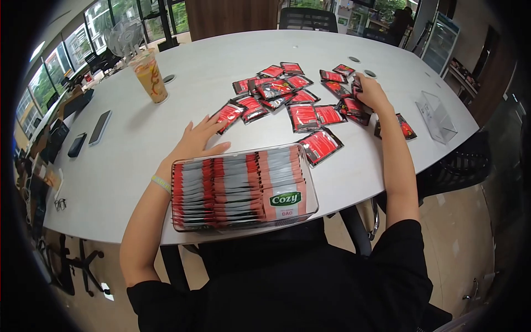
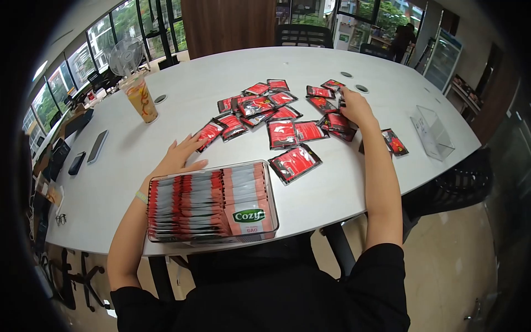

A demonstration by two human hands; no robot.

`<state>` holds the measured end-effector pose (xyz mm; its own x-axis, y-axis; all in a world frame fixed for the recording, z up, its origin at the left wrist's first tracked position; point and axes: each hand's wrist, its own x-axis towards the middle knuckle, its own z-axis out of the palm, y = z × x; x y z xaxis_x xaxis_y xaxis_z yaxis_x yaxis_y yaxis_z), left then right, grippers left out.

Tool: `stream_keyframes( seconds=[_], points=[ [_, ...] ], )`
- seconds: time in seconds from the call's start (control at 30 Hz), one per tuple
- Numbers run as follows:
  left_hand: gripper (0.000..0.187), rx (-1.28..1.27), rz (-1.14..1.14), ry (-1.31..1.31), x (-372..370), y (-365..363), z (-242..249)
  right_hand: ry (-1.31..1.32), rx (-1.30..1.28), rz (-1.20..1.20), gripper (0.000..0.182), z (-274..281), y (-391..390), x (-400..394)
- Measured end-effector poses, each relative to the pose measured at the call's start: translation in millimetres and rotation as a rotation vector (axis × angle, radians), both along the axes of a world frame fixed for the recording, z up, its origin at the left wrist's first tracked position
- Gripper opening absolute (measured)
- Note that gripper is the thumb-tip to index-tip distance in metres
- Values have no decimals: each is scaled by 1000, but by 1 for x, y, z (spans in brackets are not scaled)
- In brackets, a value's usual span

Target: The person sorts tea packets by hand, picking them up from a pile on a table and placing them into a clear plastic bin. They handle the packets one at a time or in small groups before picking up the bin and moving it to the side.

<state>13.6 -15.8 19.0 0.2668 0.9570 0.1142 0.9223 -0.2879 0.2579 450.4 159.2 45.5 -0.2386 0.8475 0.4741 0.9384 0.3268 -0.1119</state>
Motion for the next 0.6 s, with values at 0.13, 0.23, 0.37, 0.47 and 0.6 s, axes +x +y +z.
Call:
stream_keyframes(
  seconds=[0.13, 0.23, 0.37, 0.47, 0.6],
  points=[
    [66, 21, -120, -33, 10, 4, -6, 403, 20, 140, 63, 25, -12, -22],
    [65, 77, -216, 13, 15, 10, -9, 767, -77, 370, 75, 29, -11, -36],
    [66, 85, -211, -17, 17, 9, -8, 572, 126, 180, 79, 8, 12, -46],
    [68, 95, -205, -65, 16, 12, -9, 150, 324, -40, 71, 3, 8, -74],
    [73, 132, -193, -37, 13, 14, -13, -51, 86, 311, 65, -10, -10, -143]
  ],
)
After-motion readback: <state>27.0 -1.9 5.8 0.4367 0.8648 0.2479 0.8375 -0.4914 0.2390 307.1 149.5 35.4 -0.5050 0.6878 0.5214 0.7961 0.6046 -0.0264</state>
